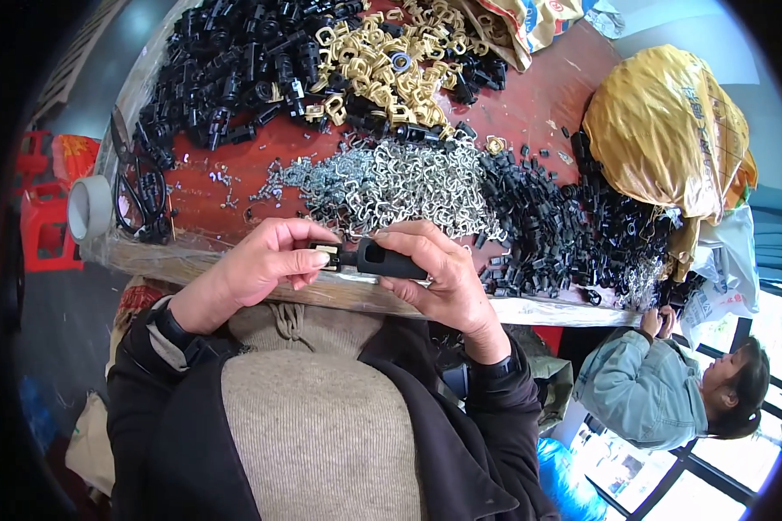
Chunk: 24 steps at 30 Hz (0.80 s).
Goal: The person assembles components by hand by joining black plastic parts, tan clips, and metal fasteners before sliding a black sleeve over the assembly. After completing several units, they reach into a large bag to retrieve more tan clips to continue the process.
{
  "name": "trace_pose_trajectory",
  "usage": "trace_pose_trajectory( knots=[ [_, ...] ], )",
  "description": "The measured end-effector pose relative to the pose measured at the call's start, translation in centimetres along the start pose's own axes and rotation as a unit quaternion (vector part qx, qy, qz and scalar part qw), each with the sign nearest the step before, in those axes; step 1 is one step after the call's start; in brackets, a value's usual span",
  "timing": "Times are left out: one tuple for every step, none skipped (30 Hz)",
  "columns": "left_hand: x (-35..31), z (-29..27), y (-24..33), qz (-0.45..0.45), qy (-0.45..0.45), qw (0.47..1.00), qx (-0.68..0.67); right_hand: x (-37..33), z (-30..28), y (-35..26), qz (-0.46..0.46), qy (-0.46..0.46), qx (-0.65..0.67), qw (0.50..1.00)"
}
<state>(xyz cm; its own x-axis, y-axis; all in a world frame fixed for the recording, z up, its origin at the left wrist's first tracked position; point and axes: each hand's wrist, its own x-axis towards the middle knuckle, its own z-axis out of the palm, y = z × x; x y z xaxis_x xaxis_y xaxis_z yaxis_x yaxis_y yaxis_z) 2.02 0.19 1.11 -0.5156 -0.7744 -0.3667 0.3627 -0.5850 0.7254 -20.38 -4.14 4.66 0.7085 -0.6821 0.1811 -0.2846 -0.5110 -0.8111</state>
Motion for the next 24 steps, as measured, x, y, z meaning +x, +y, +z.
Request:
trace_pose_trajectory(
  knots=[
    [0.0, 0.0, 0.1, -0.001, 0.002, 1.0, -0.002, 0.0, 0.2, 0.0, 0.001, -0.002, 0.002, 1.0],
    [0.0, 0.1, 0.2, -0.012, 0.004, 1.0, 0.011, 0.1, 0.6, 0.0, -0.004, -0.012, 0.005, 1.0],
    [0.1, 0.2, 0.3, -0.025, 0.006, 0.999, 0.025, 0.1, 1.0, -0.1, -0.009, -0.022, 0.008, 1.0],
    [0.2, 0.2, 0.3, -0.038, 0.008, 0.999, 0.038, 0.1, 1.3, 0.0, -0.013, -0.032, 0.012, 0.999],
    [0.3, 0.0, 0.3, -0.042, 0.009, 0.998, 0.037, 0.1, 1.4, 0.2, -0.01, -0.032, 0.015, 0.999],
    [0.4, -0.1, 0.3, -0.051, 0.013, 0.998, 0.029, 0.0, 1.6, 0.4, -0.022, -0.028, -0.009, 0.999],
    [0.5, -0.3, 0.2, -0.061, 0.017, 0.998, 0.021, 0.0, 1.7, 0.6, -0.033, -0.024, -0.033, 0.999],
    [0.6, -0.4, 0.2, -0.071, 0.02, 0.997, 0.013, -0.1, 1.9, 0.8, -0.043, -0.02, -0.058, 0.997],
    [0.7, -0.5, 0.0, -0.077, 0.02, 0.997, 0.012, -0.2, 2.1, 0.9, -0.038, -0.019, -0.055, 0.998],
    [1.0, -0.6, -0.1, -0.083, 0.021, 0.996, 0.004, -0.1, 2.1, 0.9, -0.049, -0.022, -0.079, 0.995],
    [1.2, -0.6, -0.2, -0.09, 0.022, 0.996, -0.004, -0.1, 2.1, 1.0, -0.059, -0.026, -0.103, 0.993],
    [1.3, -0.7, -0.4, -0.097, 0.023, 0.995, -0.013, -0.1, 2.2, 1.2, -0.069, -0.029, -0.126, 0.989],
    [1.5, -0.7, -0.5, -0.102, 0.024, 0.994, -0.015, -0.3, 2.5, 1.4, -0.064, -0.03, -0.122, 0.99],
    [1.6, -0.6, -0.8, -0.097, 0.032, 0.995, -0.016, -0.5, 2.8, 1.9, -0.066, -0.022, -0.114, 0.991],
    [1.7, -0.6, -0.5, -0.089, 0.041, 0.995, -0.012, -0.3, 3.0, 2.2, -0.072, -0.012, -0.108, 0.992],
    [1.9, -0.6, -0.3, -0.082, 0.049, 0.995, -0.009, -0.3, 3.3, 2.5, -0.076, -0.001, -0.101, 0.992],
    [2.1, -0.6, -0.2, -0.085, 0.049, 0.995, -0.009, -0.3, 3.6, 2.7, -0.074, 0.0, -0.099, 0.992],
    [2.3, -0.6, -0.2, -0.085, 0.046, 0.995, 0.004, -0.4, 3.9, 2.9, -0.064, 0.015, -0.089, 0.994],
    [2.6, -0.6, -0.3, -0.085, 0.043, 0.995, 0.015, -0.5, 4.2, 3.1, -0.054, 0.029, -0.08, 0.995],
    [2.7, -0.7, 0.2, -0.078, 0.043, 0.995, 0.034, -0.1, 4.3, 3.2, -0.054, 0.048, -0.071, 0.995],
    [2.7, -0.7, 0.5, -0.075, 0.045, 0.995, 0.041, 0.1, 4.4, 3.2, -0.06, 0.052, -0.071, 0.994],
    [2.9, -0.9, 0.4, -0.068, 0.052, 0.996, 0.021, 0.3, 4.4, 3.2, -0.04, 0.052, -0.063, 0.996],
    [3.0, -0.9, 0.3, -0.061, 0.059, 0.996, 0.003, 0.4, 4.3, 3.0, -0.021, 0.051, -0.057, 0.997],
    [3.2, -0.9, 0.2, -0.051, 0.064, 0.996, -0.016, 0.6, 4.1, 2.6, -0.002, 0.051, -0.051, 0.997]
  ],
)
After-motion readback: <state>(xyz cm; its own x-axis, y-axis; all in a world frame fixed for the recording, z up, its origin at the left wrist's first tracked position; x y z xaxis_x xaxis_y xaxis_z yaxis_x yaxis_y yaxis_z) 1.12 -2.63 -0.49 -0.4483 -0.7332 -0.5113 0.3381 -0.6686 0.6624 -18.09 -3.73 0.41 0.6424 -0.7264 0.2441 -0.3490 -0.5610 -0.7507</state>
